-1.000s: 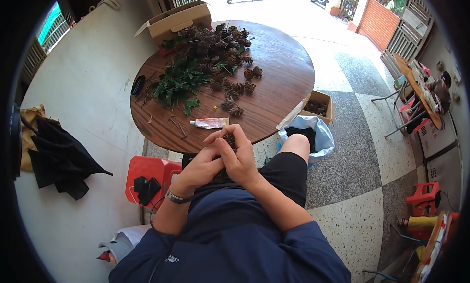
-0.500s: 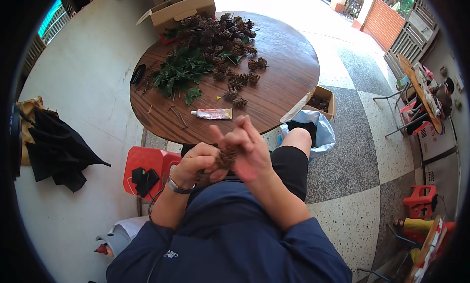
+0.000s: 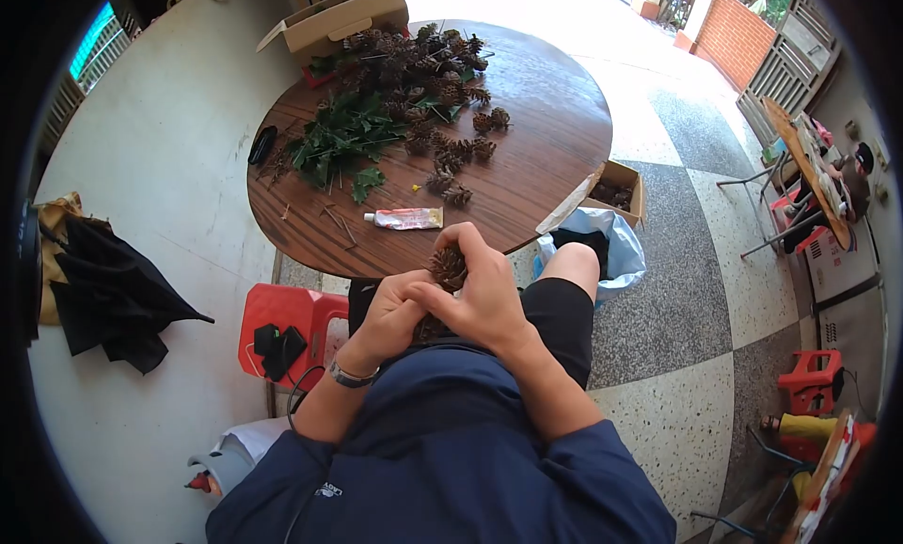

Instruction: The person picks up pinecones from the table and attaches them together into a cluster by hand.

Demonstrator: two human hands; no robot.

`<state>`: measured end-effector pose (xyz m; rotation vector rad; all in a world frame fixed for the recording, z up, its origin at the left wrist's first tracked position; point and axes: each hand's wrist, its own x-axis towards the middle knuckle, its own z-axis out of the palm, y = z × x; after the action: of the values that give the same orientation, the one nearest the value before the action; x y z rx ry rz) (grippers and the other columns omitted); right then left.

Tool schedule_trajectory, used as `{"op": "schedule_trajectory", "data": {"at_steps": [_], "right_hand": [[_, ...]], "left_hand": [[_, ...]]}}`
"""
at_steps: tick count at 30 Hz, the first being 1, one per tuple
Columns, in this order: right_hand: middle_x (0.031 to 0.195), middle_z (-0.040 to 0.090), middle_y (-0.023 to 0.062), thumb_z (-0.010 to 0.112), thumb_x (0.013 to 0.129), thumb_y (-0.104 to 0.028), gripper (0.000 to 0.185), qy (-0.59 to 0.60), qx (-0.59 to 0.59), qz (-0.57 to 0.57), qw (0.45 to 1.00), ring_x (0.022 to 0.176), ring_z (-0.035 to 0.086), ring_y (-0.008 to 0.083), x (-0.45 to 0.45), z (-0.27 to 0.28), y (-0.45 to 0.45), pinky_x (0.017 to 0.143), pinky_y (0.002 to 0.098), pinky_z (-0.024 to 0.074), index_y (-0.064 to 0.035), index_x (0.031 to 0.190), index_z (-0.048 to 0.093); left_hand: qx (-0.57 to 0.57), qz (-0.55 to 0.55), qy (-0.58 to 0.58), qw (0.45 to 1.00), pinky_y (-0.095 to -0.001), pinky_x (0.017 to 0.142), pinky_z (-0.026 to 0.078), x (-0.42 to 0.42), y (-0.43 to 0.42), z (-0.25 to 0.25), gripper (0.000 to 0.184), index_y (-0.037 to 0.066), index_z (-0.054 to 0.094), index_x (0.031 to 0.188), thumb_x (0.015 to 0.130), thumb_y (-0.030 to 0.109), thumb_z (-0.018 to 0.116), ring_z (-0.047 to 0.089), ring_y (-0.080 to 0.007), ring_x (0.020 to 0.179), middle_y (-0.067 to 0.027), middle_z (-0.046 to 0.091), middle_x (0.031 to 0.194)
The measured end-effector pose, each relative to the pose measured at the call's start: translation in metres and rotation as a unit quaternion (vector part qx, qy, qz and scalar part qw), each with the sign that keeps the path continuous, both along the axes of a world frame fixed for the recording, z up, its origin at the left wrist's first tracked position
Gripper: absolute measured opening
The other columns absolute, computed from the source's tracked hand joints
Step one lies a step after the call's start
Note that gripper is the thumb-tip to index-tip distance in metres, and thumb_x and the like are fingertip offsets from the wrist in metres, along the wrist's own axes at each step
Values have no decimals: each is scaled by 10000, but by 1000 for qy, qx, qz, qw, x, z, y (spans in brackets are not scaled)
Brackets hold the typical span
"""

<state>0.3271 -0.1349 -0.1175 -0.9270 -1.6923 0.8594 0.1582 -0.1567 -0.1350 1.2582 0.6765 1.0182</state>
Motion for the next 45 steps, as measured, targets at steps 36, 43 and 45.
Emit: {"op": "schedule_trajectory", "data": {"at_steps": [36, 43, 45], "right_hand": [[1097, 688, 172, 685, 935, -294, 369, -72, 94, -44, 992, 893, 680, 312, -38, 8, 126, 784, 396, 531, -18, 1180, 684], [1080, 693, 116, 766, 859, -71, 324, -26, 24, 91, 995, 821, 670, 144, -32, -8, 41, 716, 290, 537, 16, 1161, 690], [1116, 690, 105, 749, 879, -42, 346, 51, -145, 167, 974, 944, 668, 137, -20, -20, 48, 800, 278, 551, 33, 1206, 663]], "left_hand": [[-208, 158, -371, 891, -326, 626, 491, -26, 46, -30, 249, 123, 621, 1018, 1073, 340, 512, 642, -198, 938, -51, 659, 984], [-124, 208, -285, 927, -291, 595, 507, -12, 32, -23, 225, 101, 616, 1018, 1074, 298, 523, 641, -103, 802, -12, 669, 933], [-116, 190, -255, 941, -269, 573, 500, -18, 30, -30, 210, 99, 617, 1012, 1072, 280, 531, 631, -91, 770, -12, 667, 932]]}}
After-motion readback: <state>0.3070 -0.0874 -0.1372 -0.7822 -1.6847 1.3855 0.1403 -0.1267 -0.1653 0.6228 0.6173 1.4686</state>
